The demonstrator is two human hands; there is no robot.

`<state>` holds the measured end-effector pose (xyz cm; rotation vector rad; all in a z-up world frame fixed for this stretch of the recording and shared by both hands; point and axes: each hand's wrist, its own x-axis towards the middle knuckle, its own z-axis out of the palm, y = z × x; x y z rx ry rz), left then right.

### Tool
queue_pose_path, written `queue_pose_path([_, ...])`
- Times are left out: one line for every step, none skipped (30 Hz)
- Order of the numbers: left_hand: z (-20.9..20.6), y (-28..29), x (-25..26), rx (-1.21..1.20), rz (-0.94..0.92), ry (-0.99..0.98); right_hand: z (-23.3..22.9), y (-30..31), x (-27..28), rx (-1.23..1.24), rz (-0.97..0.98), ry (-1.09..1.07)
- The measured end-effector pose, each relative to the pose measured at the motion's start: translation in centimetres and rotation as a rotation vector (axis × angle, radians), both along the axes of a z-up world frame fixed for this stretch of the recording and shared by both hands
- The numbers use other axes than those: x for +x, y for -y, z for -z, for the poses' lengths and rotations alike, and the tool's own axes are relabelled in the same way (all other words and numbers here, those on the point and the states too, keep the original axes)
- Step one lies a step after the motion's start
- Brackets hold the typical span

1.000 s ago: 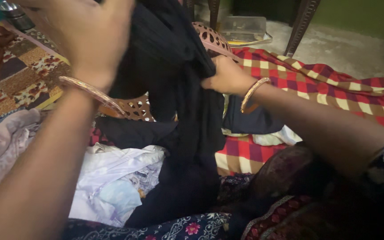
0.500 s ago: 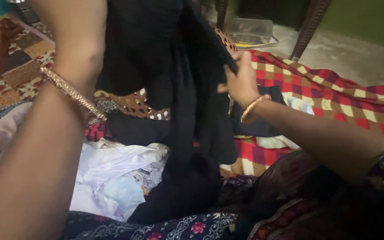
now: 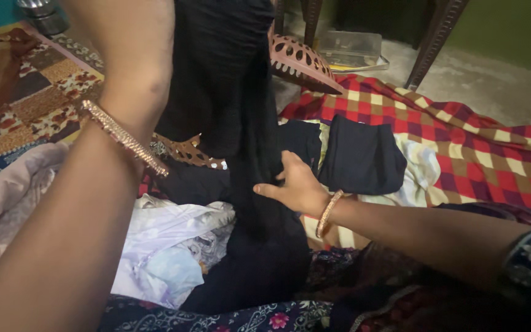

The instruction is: The person folds several pieces of clothing one by one, including dark pants, a white shirt, and patterned garments, placing each folded item into a neat stack on a checkered mat.

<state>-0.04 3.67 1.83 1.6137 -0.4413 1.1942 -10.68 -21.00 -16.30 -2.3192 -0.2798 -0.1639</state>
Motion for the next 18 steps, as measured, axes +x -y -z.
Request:
queue_pose_path([-0.1,-0.1,0.1,-0.004,0.000,0.001,-0.4,0.0,-0.1,0.001,0.005,-0.033])
queue_pose_path([-0.1,-0.3,0.2,0.002,-0.005,0.005,-0.7,0.1,-0.1,0.001,0.011,-0.066])
queue_pose_path([-0.1,-0.6,0.3,0.006,-0.013,0.007,-1.0,0.3,0.0,0.001,0.013,-0.099])
queue_pose_path([-0.2,-0.9,0.4,0.011,-0.021,0.016,-1.2,0.6,0.3,0.023,0.001,-0.132])
queue_pose_path([-0.1,-1.6,0.3,0.027,-0.042,0.024,-1.4,0.9,0.6,0.045,-0.013,-0.165])
queue_pose_path([-0.2,-2.3,0.3,0.042,-0.065,0.032,-1.6,1.3,1.1,0.067,-0.026,-0.198])
queue_pose_path([-0.4,-3.1,0.3,0.055,-0.083,0.041,-2.0,2.1,1.8,0.029,-0.040,-0.211])
queue_pose_path([-0.6,-4.1,0.2,0.095,-0.133,0.057,-2.5,3.2,2.8,-0.010,-0.055,-0.224])
queue_pose_path([-0.8,-4.9,0.1,0.141,-0.183,0.068,-3.2,4.5,3.9,-0.048,-0.067,-0.237])
queue_pose_path([-1.1,-5.8,0.0,0.188,-0.235,0.085,-4.0,6.0,5.2,-0.126,-0.059,-0.267])
queue_pose_path([-1.3,-6.5,0.0,0.272,-0.305,0.092,-4.7,7.8,6.4,-0.203,-0.047,-0.297])
queue_pose_path([-1.2,-7.0,0.0,0.338,-0.366,0.105,-5.0,9.6,7.2,-0.203,-0.018,-0.325])
queue_pose_path([-1.2,-7.5,-0.1,0.416,-0.435,0.121,-5.1,11.4,8.0,-0.202,0.011,-0.353])
queue_pose_path([-1.3,-8.1,-0.2,0.513,-0.501,0.129,-5.1,13.0,8.9,-0.091,0.068,-0.342])
queue_pose_path([-1.2,-8.5,-0.4,0.616,-0.585,0.158,-5.1,14.6,9.9,0.020,0.124,-0.328])
queue_pose_path([-1.1,-8.8,-0.5,0.708,-0.660,0.190,-5.0,16.1,10.8,-0.011,0.132,-0.184])
queue_pose_path([-1.1,-9.0,-0.7,0.770,-0.700,0.205,-5.0,17.3,11.8,-0.044,0.140,-0.041])
queue_pose_path([-1.2,-9.1,-0.8,0.826,-0.738,0.223,-5.6,18.8,12.8,-0.204,0.175,0.259])
